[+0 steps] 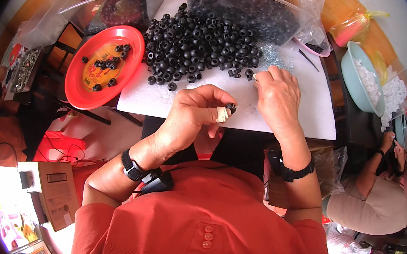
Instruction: Manually assembling small black plastic components onto white bases.
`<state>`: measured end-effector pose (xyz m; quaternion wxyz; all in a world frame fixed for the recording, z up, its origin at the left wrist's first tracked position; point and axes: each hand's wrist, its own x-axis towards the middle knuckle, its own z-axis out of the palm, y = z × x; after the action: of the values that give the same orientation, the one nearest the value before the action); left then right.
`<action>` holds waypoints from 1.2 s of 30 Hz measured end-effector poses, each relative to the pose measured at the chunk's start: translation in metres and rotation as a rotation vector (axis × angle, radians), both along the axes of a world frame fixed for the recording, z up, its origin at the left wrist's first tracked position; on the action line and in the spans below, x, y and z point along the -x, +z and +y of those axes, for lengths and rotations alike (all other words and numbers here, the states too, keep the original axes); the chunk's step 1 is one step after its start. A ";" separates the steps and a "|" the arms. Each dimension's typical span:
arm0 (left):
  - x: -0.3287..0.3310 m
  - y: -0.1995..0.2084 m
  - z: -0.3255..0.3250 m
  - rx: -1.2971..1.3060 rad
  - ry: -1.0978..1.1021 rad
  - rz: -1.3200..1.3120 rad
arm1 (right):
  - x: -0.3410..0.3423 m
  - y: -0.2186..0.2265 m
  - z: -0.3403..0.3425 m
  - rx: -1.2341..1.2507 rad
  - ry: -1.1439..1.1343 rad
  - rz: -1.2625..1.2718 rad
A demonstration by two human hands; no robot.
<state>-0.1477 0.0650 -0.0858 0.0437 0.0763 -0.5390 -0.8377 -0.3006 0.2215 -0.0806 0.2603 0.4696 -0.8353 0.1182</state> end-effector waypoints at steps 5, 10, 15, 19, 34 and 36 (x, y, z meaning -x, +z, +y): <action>0.000 -0.001 -0.002 0.017 -0.034 0.008 | -0.003 -0.004 -0.004 0.002 -0.136 -0.006; 0.001 0.004 -0.005 -0.016 -0.035 -0.038 | -0.010 0.002 -0.001 0.039 -0.069 -0.015; 0.002 0.002 -0.001 -0.106 0.016 0.008 | -0.009 -0.003 0.005 0.020 -0.094 -0.028; 0.003 0.001 0.000 -0.120 0.039 0.012 | -0.006 -0.008 0.003 0.056 -0.111 -0.027; 0.000 0.000 0.003 -0.112 0.062 0.033 | -0.008 0.001 0.011 0.074 0.133 -0.025; 0.000 0.000 0.001 -0.121 0.059 0.033 | -0.006 0.000 0.015 0.183 0.147 -0.069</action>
<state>-0.1473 0.0664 -0.0862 0.0727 0.0809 -0.4840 -0.8683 -0.2945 0.2363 -0.0803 0.2635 0.4997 -0.7928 0.2287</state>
